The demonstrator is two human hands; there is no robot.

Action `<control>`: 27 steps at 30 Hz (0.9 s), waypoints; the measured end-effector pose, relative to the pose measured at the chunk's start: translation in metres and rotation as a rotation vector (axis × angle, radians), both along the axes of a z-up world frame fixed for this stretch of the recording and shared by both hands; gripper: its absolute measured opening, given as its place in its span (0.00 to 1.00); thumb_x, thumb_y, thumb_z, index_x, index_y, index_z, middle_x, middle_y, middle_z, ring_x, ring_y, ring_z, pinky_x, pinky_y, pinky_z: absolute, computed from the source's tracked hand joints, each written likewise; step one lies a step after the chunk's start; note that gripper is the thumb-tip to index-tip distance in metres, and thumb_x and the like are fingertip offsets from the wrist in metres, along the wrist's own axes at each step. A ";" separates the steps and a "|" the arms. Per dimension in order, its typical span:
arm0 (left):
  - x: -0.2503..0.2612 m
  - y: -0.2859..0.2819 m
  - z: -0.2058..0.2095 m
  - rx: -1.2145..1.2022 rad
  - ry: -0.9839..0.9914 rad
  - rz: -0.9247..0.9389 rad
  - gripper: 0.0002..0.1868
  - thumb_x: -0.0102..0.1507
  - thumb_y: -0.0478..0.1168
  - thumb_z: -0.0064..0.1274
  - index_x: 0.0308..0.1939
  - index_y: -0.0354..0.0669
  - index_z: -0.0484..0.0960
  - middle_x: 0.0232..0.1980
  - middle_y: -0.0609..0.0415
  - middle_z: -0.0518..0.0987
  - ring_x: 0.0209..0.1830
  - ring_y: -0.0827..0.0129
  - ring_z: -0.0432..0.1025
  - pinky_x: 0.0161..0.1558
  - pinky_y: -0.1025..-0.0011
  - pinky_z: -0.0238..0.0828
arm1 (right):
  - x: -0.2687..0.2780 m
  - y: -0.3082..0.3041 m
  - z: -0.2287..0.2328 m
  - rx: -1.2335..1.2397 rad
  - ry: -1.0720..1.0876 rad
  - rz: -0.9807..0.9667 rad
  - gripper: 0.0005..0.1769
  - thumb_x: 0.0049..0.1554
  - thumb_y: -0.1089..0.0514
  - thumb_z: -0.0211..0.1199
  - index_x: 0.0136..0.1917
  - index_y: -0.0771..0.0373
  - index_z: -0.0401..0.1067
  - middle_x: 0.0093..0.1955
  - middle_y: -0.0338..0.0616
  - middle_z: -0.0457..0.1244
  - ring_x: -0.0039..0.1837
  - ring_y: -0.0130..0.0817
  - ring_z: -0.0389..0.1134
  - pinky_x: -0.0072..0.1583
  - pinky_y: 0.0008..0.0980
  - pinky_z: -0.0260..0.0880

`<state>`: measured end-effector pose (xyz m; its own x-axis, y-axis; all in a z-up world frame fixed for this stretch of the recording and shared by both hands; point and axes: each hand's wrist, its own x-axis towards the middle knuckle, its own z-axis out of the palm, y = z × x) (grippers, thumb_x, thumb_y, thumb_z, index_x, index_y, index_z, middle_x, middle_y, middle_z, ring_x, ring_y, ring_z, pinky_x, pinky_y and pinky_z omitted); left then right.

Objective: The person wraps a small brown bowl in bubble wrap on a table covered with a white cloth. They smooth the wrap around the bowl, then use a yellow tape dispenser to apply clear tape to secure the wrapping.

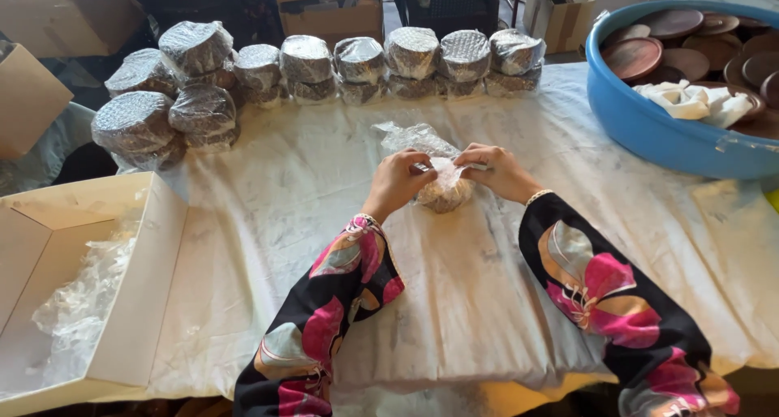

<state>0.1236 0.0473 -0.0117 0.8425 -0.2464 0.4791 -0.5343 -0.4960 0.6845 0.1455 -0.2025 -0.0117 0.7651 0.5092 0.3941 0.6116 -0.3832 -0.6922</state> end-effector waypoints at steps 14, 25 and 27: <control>0.015 0.011 -0.014 -0.461 0.342 -0.088 0.28 0.55 0.37 0.69 0.53 0.35 0.70 0.38 0.47 0.85 0.36 0.69 0.82 0.36 0.72 0.80 | -0.011 0.022 -0.013 0.444 0.170 -0.251 0.32 0.48 0.59 0.79 0.56 0.62 0.59 0.49 0.38 0.62 0.47 0.22 0.68 0.48 0.23 0.72; -0.029 -0.008 0.035 -0.046 -0.048 0.135 0.07 0.58 0.41 0.66 0.35 0.46 0.83 0.45 0.59 0.81 0.41 0.74 0.82 0.37 0.75 0.78 | -0.018 0.027 -0.009 0.414 0.220 -0.410 0.21 0.54 0.54 0.77 0.48 0.63 0.67 0.45 0.43 0.67 0.45 0.22 0.72 0.46 0.21 0.72; -0.032 -0.010 0.037 0.166 -0.121 0.307 0.12 0.57 0.44 0.71 0.31 0.45 0.83 0.40 0.60 0.82 0.38 0.69 0.80 0.37 0.67 0.74 | -0.018 0.028 -0.010 0.398 0.161 -0.400 0.16 0.54 0.55 0.76 0.45 0.65 0.71 0.47 0.43 0.67 0.47 0.25 0.74 0.47 0.22 0.73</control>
